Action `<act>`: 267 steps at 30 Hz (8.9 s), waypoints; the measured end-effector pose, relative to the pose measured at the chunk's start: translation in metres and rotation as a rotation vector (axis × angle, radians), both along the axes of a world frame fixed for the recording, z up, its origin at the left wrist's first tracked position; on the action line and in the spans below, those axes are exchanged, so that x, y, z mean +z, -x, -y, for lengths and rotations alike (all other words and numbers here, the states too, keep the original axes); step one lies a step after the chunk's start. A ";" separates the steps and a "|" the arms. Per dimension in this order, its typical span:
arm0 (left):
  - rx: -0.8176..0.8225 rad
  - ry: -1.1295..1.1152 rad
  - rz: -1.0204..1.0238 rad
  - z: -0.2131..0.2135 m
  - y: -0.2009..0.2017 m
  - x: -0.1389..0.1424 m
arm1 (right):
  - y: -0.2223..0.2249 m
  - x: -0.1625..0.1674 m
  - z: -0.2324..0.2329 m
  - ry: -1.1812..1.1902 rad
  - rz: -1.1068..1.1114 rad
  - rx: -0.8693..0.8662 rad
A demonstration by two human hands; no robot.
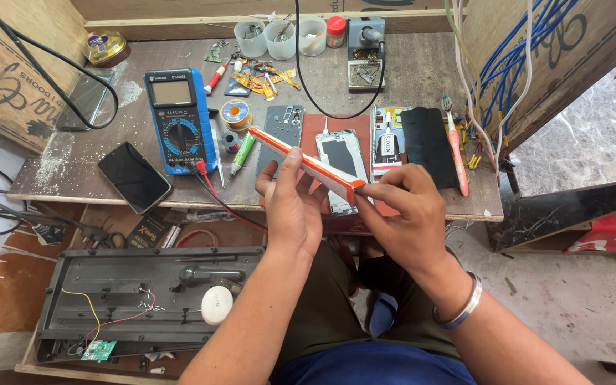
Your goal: The person disassembles a smartphone using a screwdriver, removes the back cover and battery, and cleans the interior with a toothbrush. They then handle a new battery and reassemble the phone components.
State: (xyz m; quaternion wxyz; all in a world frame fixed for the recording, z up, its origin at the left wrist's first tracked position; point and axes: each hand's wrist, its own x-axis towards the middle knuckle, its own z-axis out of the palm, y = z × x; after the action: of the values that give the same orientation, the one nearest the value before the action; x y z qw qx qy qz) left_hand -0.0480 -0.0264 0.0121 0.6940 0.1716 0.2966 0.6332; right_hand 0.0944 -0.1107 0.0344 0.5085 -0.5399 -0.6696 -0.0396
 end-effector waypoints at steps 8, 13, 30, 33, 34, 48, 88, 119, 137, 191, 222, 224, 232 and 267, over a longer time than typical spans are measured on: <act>0.007 0.041 0.041 -0.008 0.010 0.004 | -0.009 -0.009 0.008 -0.201 -0.080 0.163; -0.014 0.011 0.033 -0.014 0.020 0.005 | -0.018 -0.016 0.013 -0.252 -0.157 0.276; 0.228 -0.659 -1.734 -0.110 0.081 0.060 | -0.060 -0.069 0.078 0.080 -1.504 0.289; -0.072 -0.582 -2.002 -0.143 0.067 0.067 | -0.050 -0.058 0.082 0.335 -1.635 0.224; -0.109 -0.574 -2.048 -0.153 0.061 0.066 | -0.046 -0.054 0.083 0.411 -1.652 0.204; -0.152 -0.475 -0.850 -0.054 0.033 0.018 | -0.039 -0.051 0.063 0.648 -1.629 0.496; -0.340 -0.341 -0.672 0.089 0.040 -0.080 | -0.048 -0.064 0.061 0.704 -1.657 0.263; -0.704 -0.036 0.531 0.092 0.022 -0.014 | -0.043 -0.069 0.050 0.638 -1.110 0.361; -0.602 -0.108 0.360 0.095 0.020 -0.010 | -0.022 -0.028 0.071 0.314 -0.332 0.029; -0.952 -0.008 0.233 0.115 0.024 -0.027 | -0.034 0.026 0.022 0.285 0.214 0.410; -0.551 -0.502 -0.457 0.113 0.019 -0.017 | -0.014 -0.025 0.047 0.510 -0.847 0.323; -0.526 -0.522 -0.486 0.113 0.019 -0.018 | -0.015 -0.026 0.047 0.516 -0.842 0.316; -0.430 -0.564 -0.682 0.113 0.020 -0.016 | -0.017 -0.032 0.047 0.501 -0.866 0.356; -0.598 -0.422 -0.271 0.112 0.020 -0.028 | -0.006 -0.026 0.043 0.510 -0.750 0.270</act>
State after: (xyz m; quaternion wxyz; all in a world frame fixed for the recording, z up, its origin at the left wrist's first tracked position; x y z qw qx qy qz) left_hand -0.0678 -0.1387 -0.0159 0.7520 0.4715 0.1857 0.4215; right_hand 0.1006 -0.1536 0.0083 0.5670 -0.5327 -0.4922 0.3906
